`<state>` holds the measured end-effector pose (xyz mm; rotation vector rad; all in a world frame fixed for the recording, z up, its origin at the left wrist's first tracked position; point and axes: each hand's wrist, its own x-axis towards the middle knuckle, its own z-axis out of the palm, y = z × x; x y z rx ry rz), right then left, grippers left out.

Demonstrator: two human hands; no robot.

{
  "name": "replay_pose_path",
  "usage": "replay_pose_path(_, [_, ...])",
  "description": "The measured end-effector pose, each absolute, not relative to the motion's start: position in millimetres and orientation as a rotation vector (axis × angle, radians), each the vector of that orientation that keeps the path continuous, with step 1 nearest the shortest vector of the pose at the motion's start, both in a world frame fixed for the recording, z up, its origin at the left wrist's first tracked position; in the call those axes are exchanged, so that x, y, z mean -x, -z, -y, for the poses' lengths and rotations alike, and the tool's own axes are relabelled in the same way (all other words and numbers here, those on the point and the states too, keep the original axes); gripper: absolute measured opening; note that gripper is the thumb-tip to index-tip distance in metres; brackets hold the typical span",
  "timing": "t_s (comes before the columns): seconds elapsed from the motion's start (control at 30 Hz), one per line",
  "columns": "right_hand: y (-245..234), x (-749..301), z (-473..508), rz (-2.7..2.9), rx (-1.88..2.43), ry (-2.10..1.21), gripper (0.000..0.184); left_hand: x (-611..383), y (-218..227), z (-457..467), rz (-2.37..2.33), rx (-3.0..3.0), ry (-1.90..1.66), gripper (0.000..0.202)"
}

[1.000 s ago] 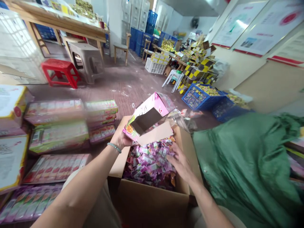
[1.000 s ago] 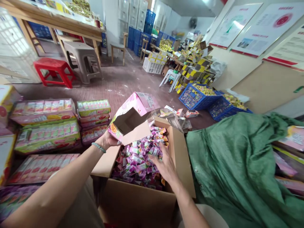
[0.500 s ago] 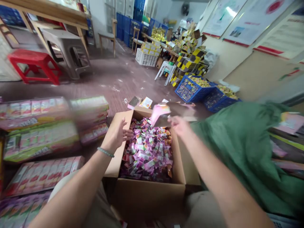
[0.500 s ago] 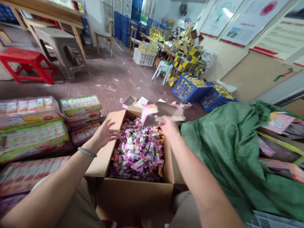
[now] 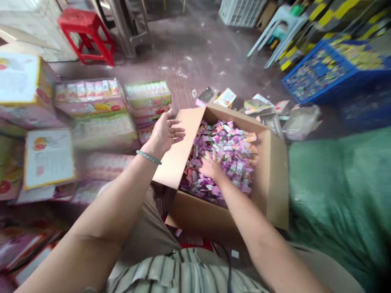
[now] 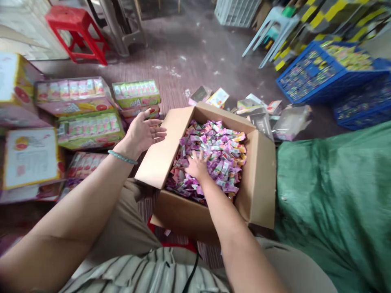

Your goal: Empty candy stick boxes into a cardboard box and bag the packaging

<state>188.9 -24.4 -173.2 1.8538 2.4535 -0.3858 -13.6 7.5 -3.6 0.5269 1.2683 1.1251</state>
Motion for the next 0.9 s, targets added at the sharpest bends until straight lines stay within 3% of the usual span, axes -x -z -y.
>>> replay_pose_path(0.27, [227, -287, 89, -2.193, -1.873, 0.315, 0.061, 26, 6, 2, -1.205, -0.527, -1.072, 0.052])
replay_pose_path(0.5, [262, -296, 101, -2.140, -1.840, 0.268, 0.059, 31, 6, 8, -1.164, -0.531, -1.098, 0.053])
replay_pose_path(0.63, [226, -298, 88, -2.006, -1.813, 0.502, 0.067, 34, 6, 10, -1.175, -0.547, -1.107, 0.045])
replay_pose_path(0.7, [195, -301, 78, -2.028, -1.757, 0.584, 0.054, 36, 5, 11, -1.172, -0.555, -1.113, 0.039])
replay_pose_path(0.77, [168, -297, 69, -2.183, -1.784, 0.514, 0.043, 37, 2, 14, -1.159, -0.560, -1.133, 0.031])
replay_pose_path(0.9, [153, -252, 57, -2.310, -2.218, 0.181, 0.059, 29, -4, 23, -1.159, -0.525, -1.134, 0.021])
